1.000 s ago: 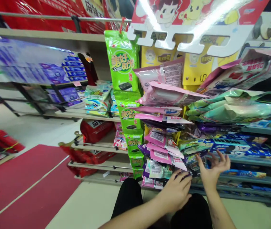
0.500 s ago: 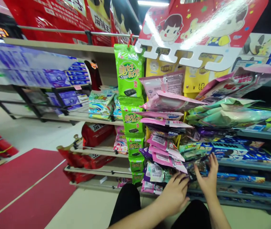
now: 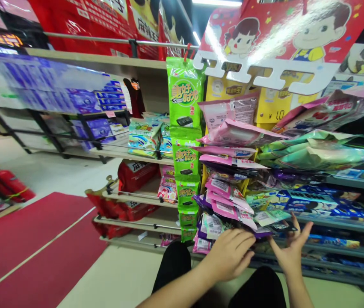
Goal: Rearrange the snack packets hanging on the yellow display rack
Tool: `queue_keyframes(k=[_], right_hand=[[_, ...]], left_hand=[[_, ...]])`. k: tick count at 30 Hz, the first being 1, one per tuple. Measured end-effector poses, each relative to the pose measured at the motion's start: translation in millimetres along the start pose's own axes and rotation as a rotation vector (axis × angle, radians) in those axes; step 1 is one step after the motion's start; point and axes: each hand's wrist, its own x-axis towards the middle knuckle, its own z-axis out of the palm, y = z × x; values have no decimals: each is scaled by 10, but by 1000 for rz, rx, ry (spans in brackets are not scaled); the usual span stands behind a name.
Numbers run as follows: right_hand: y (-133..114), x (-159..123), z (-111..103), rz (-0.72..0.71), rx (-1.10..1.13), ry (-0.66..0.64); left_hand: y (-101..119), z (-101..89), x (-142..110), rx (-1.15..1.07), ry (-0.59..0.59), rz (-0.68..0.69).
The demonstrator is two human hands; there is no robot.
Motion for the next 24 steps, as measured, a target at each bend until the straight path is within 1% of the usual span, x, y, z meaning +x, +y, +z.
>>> queue_keyframes(k=[2,5,6,8,9,10,11,12,13,15,17,18,20,22,24], right_hand=[[42,-40,-52,8,27,-19],[61,-88,-113,14,75,-27],[62,-101,-124,16,88,-25],[65,-121,-134,20,109,-21],[66,-127,-133,21,117,-22],[61,-128,-128,23,125,-23],[50,-122,-119,27,133,-26],[29,-110,-105,32,139,-26],[-3,-90,-86,38,144,-26],[-88,-29,-33,66,158,-13],[-172,47,32,120,167,28],[-201,83,64,146,165,61],[-221,135,115,176,156,134],[-198,148,139,165,164,187],[-151,125,134,145,189,205]], left_hand=[[8,-252,27,-116,81,67],[-31,-785,70,-281,243,129],[-69,-970,84,-273,317,122],[-178,-1280,111,-149,442,83],[-237,-1384,123,-68,470,45],[-288,-1445,134,6,475,4],[-323,-1461,141,55,465,-30],[-335,-1434,145,69,445,-44],[-323,-1367,146,46,425,-32],[-228,-1142,137,-69,345,56],[-83,-847,119,-154,197,166],[-13,-694,108,-161,112,204],[91,-408,83,-135,-26,238],[136,-180,57,-104,-88,219],[145,-30,46,-71,-87,182]])
